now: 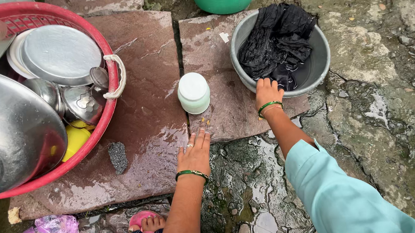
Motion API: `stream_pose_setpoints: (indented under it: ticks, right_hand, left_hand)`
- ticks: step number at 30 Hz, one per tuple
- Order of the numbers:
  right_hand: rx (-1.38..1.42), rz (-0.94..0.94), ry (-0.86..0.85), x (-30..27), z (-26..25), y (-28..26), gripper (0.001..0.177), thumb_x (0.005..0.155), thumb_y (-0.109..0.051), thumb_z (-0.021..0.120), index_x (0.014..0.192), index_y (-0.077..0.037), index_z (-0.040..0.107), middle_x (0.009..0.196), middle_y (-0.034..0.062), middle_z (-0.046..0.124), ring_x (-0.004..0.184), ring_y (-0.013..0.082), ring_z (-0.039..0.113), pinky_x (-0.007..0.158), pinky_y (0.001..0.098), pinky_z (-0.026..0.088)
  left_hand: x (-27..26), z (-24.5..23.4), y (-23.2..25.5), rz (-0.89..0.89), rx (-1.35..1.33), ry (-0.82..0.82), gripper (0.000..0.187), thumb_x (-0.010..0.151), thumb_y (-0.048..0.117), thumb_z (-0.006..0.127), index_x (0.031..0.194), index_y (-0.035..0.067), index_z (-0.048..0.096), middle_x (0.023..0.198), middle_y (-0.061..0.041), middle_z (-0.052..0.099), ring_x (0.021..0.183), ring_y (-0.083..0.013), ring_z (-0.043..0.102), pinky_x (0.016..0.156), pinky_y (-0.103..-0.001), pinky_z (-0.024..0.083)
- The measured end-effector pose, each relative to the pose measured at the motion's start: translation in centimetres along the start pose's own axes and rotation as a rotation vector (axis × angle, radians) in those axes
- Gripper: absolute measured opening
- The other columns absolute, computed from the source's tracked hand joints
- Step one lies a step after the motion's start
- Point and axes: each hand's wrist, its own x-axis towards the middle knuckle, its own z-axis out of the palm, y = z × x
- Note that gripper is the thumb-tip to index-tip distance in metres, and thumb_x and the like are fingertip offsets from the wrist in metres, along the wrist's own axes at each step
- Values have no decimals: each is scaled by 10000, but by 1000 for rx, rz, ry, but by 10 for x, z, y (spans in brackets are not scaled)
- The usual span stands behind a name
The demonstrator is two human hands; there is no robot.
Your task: The person washes black cloth in a basin, applies soap to a sponge, and سپس carries a basket of metal dishes into a room.
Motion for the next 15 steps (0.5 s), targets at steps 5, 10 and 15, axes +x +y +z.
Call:
stream_pose_setpoints:
  ticks: [5,10,15]
  right_hand:
    - [-76,-10,154,21,26,9,238,879,-152,699,1091,-75,621,1115,118,655,1073,338,624,856,522,508]
    - [-225,-87,194,-2,28,18,151,912,-108,673,1054,-76,632,1042,118,696,993,319,670,796,441,536]
    - [-82,-105,101,-72,-2,-8,182,842,-54,638,1015,-81,588,1003,120,673,1003,312,660,778,487,514]
  left_hand:
    - [-7,12,-4,-58,-61,-29,781,884,1,588,1567,215,277,1671,25,198,1522,-212,241,1190,-523,274]
    - [-5,24,-7,-64,-80,38,737,884,-2,601,1540,203,333,1666,19,228,1513,-219,270,1182,-533,286]
    - [-2,34,9,-157,-207,14,786,850,47,670,1544,181,325,1653,10,260,1509,-215,287,1172,-515,317]
